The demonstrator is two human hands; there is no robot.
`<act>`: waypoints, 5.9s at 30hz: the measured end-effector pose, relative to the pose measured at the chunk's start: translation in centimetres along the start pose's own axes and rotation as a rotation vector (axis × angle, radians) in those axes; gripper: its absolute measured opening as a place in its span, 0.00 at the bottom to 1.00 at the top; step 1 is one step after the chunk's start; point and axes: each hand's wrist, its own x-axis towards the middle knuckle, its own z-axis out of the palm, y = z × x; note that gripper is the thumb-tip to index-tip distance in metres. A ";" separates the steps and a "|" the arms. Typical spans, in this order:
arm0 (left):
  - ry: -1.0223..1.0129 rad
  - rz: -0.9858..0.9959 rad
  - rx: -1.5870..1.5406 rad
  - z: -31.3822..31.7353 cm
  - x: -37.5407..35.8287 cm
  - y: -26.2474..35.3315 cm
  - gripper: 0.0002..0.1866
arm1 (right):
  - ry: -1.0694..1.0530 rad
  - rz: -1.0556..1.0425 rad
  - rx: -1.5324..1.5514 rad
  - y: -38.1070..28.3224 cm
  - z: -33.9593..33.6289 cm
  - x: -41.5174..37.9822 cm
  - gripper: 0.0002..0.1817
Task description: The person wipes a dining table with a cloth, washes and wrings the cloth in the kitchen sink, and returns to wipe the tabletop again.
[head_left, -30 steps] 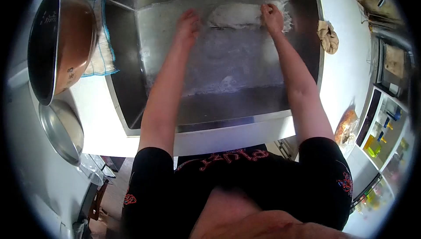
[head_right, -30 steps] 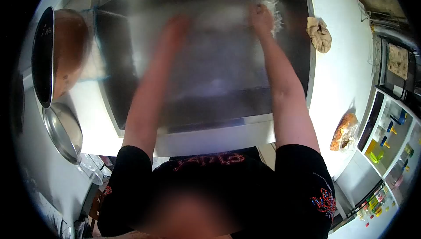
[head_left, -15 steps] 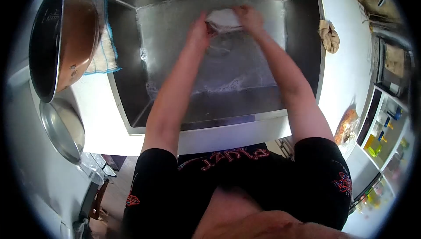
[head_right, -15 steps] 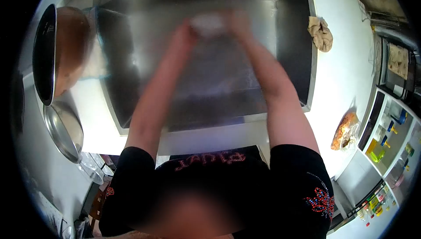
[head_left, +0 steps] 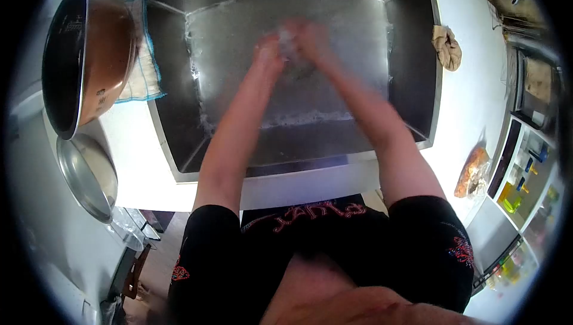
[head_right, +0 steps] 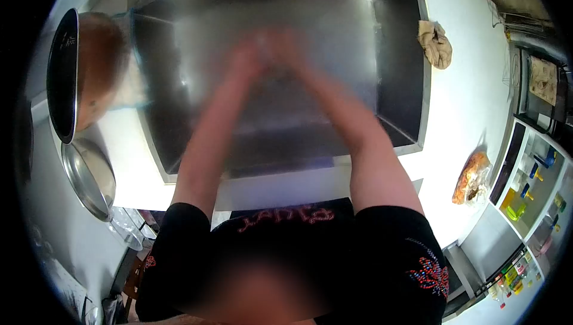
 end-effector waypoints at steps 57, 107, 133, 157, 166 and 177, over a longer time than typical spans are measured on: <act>0.056 -0.718 -0.089 10.3 -5.7 -3.0 0.21 | -0.141 -0.049 -0.192 5.9 -11.4 -8.5 0.11; -0.928 -0.696 -0.533 19.4 -12.9 1.9 0.14 | -0.738 -0.544 2.134 -4.4 -16.7 -7.9 0.22; -0.638 -0.709 0.062 18.1 -13.2 2.1 0.11 | -0.140 0.170 1.702 -7.0 -19.2 -11.3 0.13; -0.248 0.103 1.641 11.5 -10.5 1.3 0.29 | -0.226 0.699 0.956 -3.1 -13.1 -13.0 0.27; -0.194 0.094 0.583 12.5 -17.8 1.8 0.22 | -0.307 0.085 0.967 -3.3 -18.1 -19.7 0.13; -0.238 0.284 0.238 16.5 -29.3 -3.0 0.19 | -0.369 -0.068 0.862 -1.8 -20.4 -27.8 0.16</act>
